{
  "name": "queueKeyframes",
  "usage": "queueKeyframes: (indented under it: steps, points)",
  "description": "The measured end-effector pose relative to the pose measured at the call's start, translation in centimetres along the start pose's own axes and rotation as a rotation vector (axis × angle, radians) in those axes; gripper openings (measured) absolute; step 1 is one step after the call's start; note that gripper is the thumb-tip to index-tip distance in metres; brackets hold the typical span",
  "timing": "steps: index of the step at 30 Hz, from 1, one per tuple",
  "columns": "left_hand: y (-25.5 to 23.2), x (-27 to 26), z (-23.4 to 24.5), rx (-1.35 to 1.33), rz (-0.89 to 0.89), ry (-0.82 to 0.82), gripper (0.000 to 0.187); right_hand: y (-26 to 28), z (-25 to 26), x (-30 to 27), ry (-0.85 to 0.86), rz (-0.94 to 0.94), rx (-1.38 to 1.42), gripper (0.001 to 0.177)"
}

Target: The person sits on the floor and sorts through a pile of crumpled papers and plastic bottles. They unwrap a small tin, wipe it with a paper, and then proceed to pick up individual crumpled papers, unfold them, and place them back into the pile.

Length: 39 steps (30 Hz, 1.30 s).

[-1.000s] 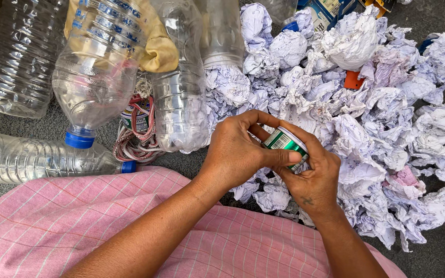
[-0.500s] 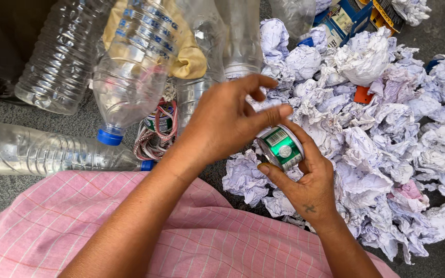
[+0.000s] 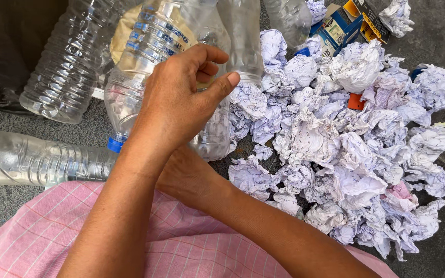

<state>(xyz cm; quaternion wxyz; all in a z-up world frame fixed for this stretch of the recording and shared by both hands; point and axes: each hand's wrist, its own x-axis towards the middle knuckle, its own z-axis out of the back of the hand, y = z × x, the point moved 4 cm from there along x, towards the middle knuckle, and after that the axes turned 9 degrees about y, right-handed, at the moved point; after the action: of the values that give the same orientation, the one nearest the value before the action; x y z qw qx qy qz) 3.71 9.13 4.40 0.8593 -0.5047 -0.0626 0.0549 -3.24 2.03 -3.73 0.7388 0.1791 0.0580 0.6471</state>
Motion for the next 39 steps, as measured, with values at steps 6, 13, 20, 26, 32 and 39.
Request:
queueKeyframes:
  steps: [6,13,20,26,32,39]
  points:
    - [-0.6,0.1,-0.7,0.091,0.038,0.0,0.022,1.9,6.0,-5.9,-0.036,0.001,-0.073,0.024]
    - [-1.7,-0.6,-6.5,0.184,-0.127,0.062,0.027,-4.8,13.3,-21.1,-0.188,-0.724,-0.085,0.005]
    - [0.6,-4.9,-14.4,0.384,-0.467,0.271,0.022,-5.8,11.7,-24.5,-0.067,-0.896,-0.023,0.027]
    - [4.8,-6.4,-17.8,0.767,-0.291,0.681,0.005,-4.2,3.4,-21.1,0.331,-0.784,0.026,0.055]
    - [1.5,-3.9,-14.5,0.567,-0.224,0.357,0.014,-7.8,5.6,-23.4,-0.129,-0.748,-0.109,0.009]
    - [-0.7,-2.1,-9.5,0.464,-0.265,0.005,0.027,-3.4,4.6,-18.6,-0.139,-0.337,-0.146,0.028]
